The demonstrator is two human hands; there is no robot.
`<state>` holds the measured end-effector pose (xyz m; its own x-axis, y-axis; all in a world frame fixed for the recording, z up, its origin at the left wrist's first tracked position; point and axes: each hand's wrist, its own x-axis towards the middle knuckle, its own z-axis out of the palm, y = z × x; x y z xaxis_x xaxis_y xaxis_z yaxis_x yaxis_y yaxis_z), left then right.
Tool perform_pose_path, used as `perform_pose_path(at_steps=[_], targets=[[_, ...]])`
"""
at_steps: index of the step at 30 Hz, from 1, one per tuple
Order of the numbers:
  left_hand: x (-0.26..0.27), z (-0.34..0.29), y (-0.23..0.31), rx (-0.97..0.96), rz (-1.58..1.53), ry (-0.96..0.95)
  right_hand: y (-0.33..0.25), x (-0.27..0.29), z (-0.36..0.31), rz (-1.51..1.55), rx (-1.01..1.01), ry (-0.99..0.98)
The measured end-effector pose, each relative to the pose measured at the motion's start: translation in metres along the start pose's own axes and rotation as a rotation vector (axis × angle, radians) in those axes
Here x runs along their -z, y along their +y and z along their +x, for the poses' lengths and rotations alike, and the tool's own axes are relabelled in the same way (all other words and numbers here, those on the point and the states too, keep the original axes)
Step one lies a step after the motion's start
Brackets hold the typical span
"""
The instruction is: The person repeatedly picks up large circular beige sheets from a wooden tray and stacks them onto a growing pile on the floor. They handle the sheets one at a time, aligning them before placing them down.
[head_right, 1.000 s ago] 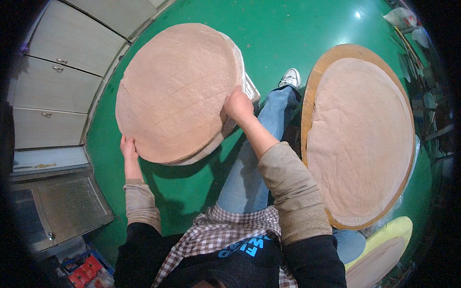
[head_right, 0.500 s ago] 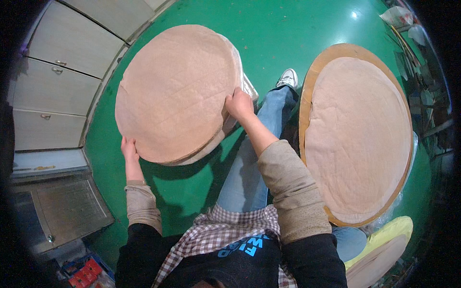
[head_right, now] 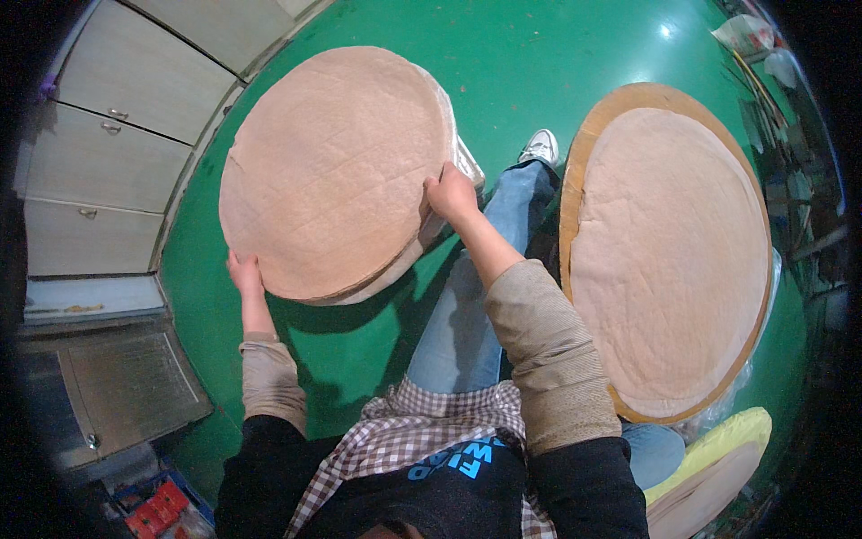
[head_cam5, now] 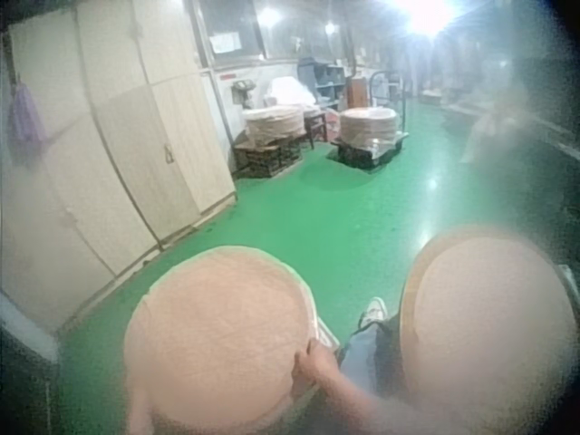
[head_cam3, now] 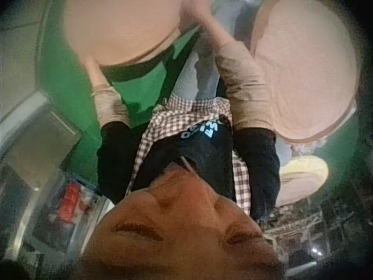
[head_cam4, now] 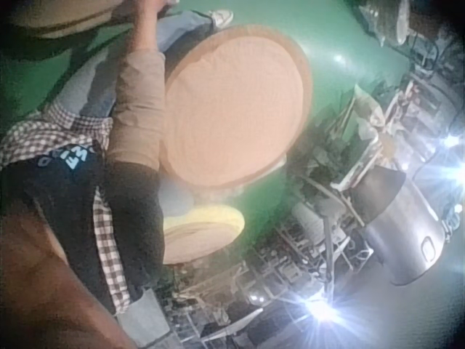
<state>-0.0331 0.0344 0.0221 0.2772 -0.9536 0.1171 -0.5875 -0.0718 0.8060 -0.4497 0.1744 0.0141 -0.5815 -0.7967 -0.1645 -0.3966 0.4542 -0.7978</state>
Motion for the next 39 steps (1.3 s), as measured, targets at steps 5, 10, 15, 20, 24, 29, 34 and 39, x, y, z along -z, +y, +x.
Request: perform_pose_path(at_steps=[5, 10, 15, 20, 24, 29, 34, 39], targets=[[-0.032, -0.077, 0.060, -0.590, 0.233, -0.173, 0.026, -0.002, -0.001, 0.344, -0.125, -0.009], [-0.068, -0.175, 0.103, -0.989, 0.271, -0.624, 0.031, 0.011, -0.034, 0.608, -0.207, 0.003], [-0.074, -0.188, 0.108, -0.955, 0.302, -0.554, 0.021, 0.052, -0.086, 0.811, -0.224, 0.027], [-0.079, -0.187, 0.091, -0.947, 0.276, -0.541, 0.043, 0.088, -0.148, 0.756, -0.131, 0.118], [-0.078, -0.188, 0.100, -0.955, 0.260, -0.553, 0.089, 0.116, -0.218, 0.513, -0.088, 0.308], [-0.080, -0.268, 0.153, -0.779, -0.109, -0.619, 0.146, 0.183, -0.314, -0.208, -0.025, 0.572], [-0.126, -0.409, 0.208, 0.723, -0.996, -1.406, 0.179, 0.214, -0.376, -0.486, -0.079, 0.586], [-0.162, -0.436, 0.222, 0.801, -0.863, -1.388, 0.231, 0.252, -0.392, -0.384, -0.313, 0.746]])
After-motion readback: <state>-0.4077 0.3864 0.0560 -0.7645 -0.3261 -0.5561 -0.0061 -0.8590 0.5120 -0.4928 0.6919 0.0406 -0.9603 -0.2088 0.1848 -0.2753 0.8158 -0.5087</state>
